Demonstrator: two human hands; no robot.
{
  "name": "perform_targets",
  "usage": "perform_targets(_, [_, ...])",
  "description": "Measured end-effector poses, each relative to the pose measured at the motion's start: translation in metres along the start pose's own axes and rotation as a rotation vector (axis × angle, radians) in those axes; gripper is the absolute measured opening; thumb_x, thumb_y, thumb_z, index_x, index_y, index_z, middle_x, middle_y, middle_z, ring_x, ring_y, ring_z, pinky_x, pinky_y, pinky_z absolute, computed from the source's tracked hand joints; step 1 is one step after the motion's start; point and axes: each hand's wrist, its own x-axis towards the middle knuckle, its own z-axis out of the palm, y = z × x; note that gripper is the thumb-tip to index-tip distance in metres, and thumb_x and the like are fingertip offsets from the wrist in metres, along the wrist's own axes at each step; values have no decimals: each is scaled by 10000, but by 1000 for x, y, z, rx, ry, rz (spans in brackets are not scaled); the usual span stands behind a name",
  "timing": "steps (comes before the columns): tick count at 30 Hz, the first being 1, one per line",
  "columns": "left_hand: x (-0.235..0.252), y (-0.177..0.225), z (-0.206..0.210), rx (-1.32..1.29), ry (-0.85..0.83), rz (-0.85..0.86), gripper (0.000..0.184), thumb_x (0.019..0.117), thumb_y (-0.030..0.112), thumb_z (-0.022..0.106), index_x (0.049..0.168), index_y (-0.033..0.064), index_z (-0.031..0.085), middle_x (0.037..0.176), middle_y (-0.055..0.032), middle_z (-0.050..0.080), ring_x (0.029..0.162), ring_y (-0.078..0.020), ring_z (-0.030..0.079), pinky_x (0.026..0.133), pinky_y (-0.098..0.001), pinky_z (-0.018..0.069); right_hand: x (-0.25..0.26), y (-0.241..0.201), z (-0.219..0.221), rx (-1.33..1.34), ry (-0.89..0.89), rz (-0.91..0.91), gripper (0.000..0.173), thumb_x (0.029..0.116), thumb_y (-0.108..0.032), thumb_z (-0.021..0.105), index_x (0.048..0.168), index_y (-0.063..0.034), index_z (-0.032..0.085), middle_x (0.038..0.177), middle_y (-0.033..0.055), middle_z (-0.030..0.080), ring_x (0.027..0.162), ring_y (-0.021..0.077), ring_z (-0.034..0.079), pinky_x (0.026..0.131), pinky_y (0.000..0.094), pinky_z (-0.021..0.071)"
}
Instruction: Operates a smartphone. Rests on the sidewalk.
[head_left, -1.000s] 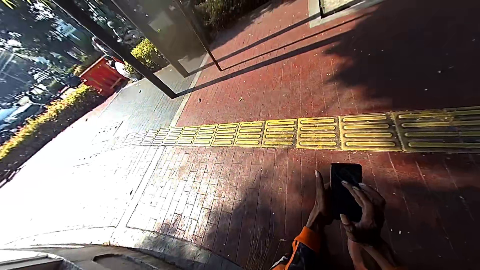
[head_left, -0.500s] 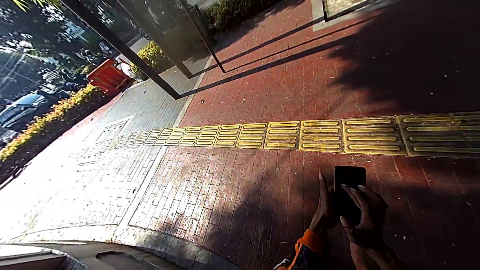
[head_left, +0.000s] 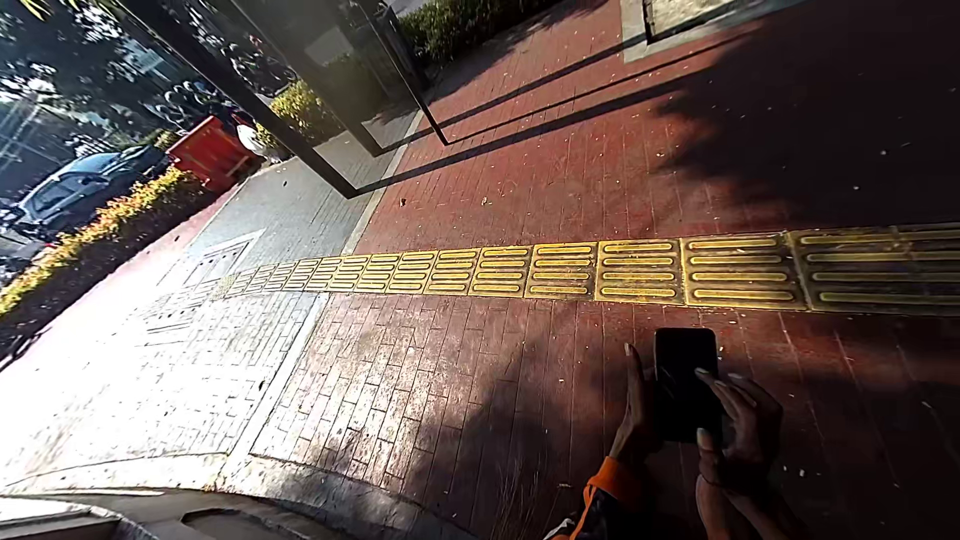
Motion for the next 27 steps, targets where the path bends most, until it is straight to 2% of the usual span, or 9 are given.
perform_targets(7, [0, 2, 1, -6, 23, 3, 1054, 942, 779, -35, 1174, -2, 635, 909, -132, 742, 817, -231, 734, 721, -430, 620, -3, 4, -2, -2, -6, -1, 734, 989, -718, 301, 1355, -131, 547, 1386, 132, 582, 1343, 243, 498, 1097, 354, 422])
perform_targets(10, [1, 0, 2, -15, 45, 2, 1063, 928, 801, -22, 1191, -4, 621, 914, -136, 740, 823, -227, 734, 714, -425, 621, -6, 6, -3, 29, -8, 20, 714, 988, -709, 333, 1368, -142, 545, 1402, 138, 568, 1342, 243, 505, 1095, 366, 447])
perform_targets(16, [5, -5, 1, -4, 67, 29, 1065, 914, 815, -26, 1146, 6, 628, 876, -129, 733, 800, -206, 730, 688, -398, 619, -9, 7, 0, 29, 2, 48, 757, 971, -740, 331, 1375, -137, 547, 1345, 155, 630, 1326, 287, 514, 1116, 407, 410])
perform_targets(19, [4, -5, 1, 15, 74, 40, 1059, 901, 831, -15, 1135, 27, 634, 866, -112, 735, 797, -194, 730, 689, -391, 622, -8, 7, 2, 43, 21, 63, 791, 956, -773, 332, 1375, -145, 566, 1341, 166, 600, 1283, 282, 535, 1058, 405, 470])
perform_targets(23, [1, -4, 1, 23, 44, 30, 1074, 871, 850, -46, 1098, 61, 645, 854, -99, 740, 791, -192, 735, 686, -388, 624, -9, 10, 1, 19, 30, 66, 791, 961, -776, 318, 1406, -162, 542, 1395, 140, 547, 1307, 269, 504, 1044, 382, 473])
perform_targets(27, [1, -3, 1, 5, 39, 30, 1097, 825, 902, -21, 1081, 84, 663, 865, -103, 741, 804, -200, 735, 691, -402, 621, -5, 9, -1, -10, 74, 73, 721, 996, -717, 314, 1386, -153, 536, 1406, 111, 584, 1325, 271, 501, 1073, 409, 448])
